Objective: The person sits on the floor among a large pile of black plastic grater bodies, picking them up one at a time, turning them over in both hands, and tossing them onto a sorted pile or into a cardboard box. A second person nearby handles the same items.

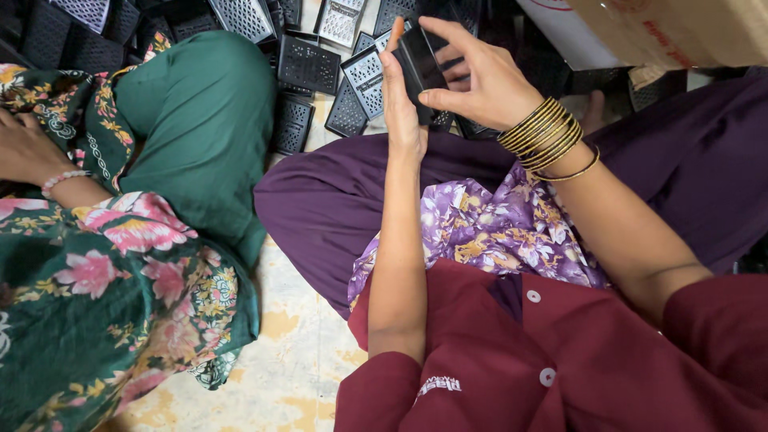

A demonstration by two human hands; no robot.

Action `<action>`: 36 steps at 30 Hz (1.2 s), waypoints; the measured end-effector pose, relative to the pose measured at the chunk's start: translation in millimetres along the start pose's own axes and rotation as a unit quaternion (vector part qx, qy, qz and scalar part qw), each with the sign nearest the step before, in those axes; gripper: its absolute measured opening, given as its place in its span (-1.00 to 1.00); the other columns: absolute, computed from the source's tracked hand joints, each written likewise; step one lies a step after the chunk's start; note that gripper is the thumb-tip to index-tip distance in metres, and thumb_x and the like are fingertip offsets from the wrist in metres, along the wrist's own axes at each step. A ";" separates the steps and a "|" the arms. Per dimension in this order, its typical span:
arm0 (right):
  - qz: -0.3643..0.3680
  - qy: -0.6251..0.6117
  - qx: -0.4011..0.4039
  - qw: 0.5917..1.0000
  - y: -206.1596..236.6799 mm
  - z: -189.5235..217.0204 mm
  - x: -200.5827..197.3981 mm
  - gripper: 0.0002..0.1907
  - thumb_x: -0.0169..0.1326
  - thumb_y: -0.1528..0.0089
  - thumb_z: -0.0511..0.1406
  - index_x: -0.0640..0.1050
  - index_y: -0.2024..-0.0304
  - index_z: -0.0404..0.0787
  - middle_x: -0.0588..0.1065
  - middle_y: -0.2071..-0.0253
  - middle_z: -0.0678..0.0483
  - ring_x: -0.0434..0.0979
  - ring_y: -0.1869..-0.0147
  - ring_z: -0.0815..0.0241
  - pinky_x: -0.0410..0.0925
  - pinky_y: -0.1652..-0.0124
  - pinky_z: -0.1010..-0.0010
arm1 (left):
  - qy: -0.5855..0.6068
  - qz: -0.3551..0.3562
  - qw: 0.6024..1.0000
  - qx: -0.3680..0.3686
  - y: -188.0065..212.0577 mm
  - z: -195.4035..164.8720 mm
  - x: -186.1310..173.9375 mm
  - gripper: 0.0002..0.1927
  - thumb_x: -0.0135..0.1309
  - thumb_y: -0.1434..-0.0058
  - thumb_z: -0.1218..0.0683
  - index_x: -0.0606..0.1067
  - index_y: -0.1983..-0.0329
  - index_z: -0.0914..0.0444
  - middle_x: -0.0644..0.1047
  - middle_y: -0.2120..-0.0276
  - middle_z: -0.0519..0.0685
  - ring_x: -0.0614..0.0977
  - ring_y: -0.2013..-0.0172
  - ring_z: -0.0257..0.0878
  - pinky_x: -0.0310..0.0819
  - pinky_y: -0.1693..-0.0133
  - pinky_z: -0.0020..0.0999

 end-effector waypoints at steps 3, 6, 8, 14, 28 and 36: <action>0.012 0.033 0.001 0.999 -1.6 0.4 3.2 -0.08 0.38 -0.20 -0.27 0.20 -0.53 -0.01 0.54 -0.07 -0.10 0.67 -0.02 0.11 0.55 0.04 0.31 | 0.022 -0.008 1.000 -0.016 -0.1 0.7 -4.2 -0.33 -0.30 -0.55 -0.28 0.17 -0.55 0.20 0.43 -0.26 0.08 0.60 -0.09 -0.18 0.59 -0.06 -0.23; 0.008 0.017 -0.012 1.000 -2.6 2.4 1.0 -0.09 0.36 -0.23 -0.26 0.20 -0.54 0.00 0.54 -0.09 -0.09 0.67 -0.03 0.11 0.56 0.03 0.31 | 0.036 -0.008 0.999 -0.015 -0.9 -0.7 -6.0 -0.33 -0.30 -0.56 -0.29 0.16 -0.56 0.17 0.46 -0.20 0.12 0.61 -0.08 -0.17 0.57 -0.08 -0.23; -0.003 -0.012 -0.021 1.000 -2.3 3.9 -2.6 -0.12 0.33 -0.27 -0.25 0.20 -0.57 0.02 0.53 -0.12 -0.07 0.68 -0.08 0.14 0.59 0.00 0.33 | 0.034 -0.006 0.999 -0.013 -1.3 -1.4 -6.0 -0.33 -0.29 -0.58 -0.29 0.16 -0.58 0.16 0.47 -0.18 0.17 0.61 -0.07 -0.15 0.56 -0.11 -0.24; 0.012 0.027 -0.012 0.999 -1.3 2.1 3.5 -0.10 0.35 -0.22 -0.22 0.21 -0.53 -0.01 0.50 -0.08 -0.11 0.65 0.00 0.10 0.55 0.05 0.30 | -0.020 0.000 1.000 -0.023 -1.1 -1.1 -3.9 -0.30 -0.27 -0.51 -0.31 0.17 -0.54 0.17 0.37 -0.32 0.06 0.58 -0.14 -0.19 0.58 -0.11 -0.21; 0.026 0.042 -0.022 0.999 -0.4 -1.0 12.4 -0.08 0.33 -0.24 -0.19 0.15 -0.55 0.04 0.40 -0.07 -0.10 0.62 -0.01 0.10 0.54 0.07 0.33 | -0.069 0.011 0.998 -0.001 -2.4 -4.7 -9.0 -0.35 -0.28 -0.55 -0.29 0.25 -0.51 0.19 0.42 -0.27 0.02 0.61 -0.07 -0.22 0.63 -0.03 -0.33; 0.041 0.063 -0.038 0.996 -0.6 0.6 18.3 -0.10 0.32 -0.25 -0.18 0.16 -0.55 0.04 0.36 -0.04 -0.08 0.57 0.03 0.10 0.52 0.02 0.32 | -0.067 0.011 0.998 0.011 1.3 -4.1 -9.8 -0.33 -0.28 -0.57 -0.31 0.22 -0.56 0.16 0.42 -0.21 0.06 0.58 0.03 -0.19 0.62 0.06 -0.29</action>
Point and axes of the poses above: each hand's wrist, its own y-axis away from the middle knuckle, its own x-axis out of the palm, z = x × y, the point moved 10 cm from there along -y, towards the middle knuckle
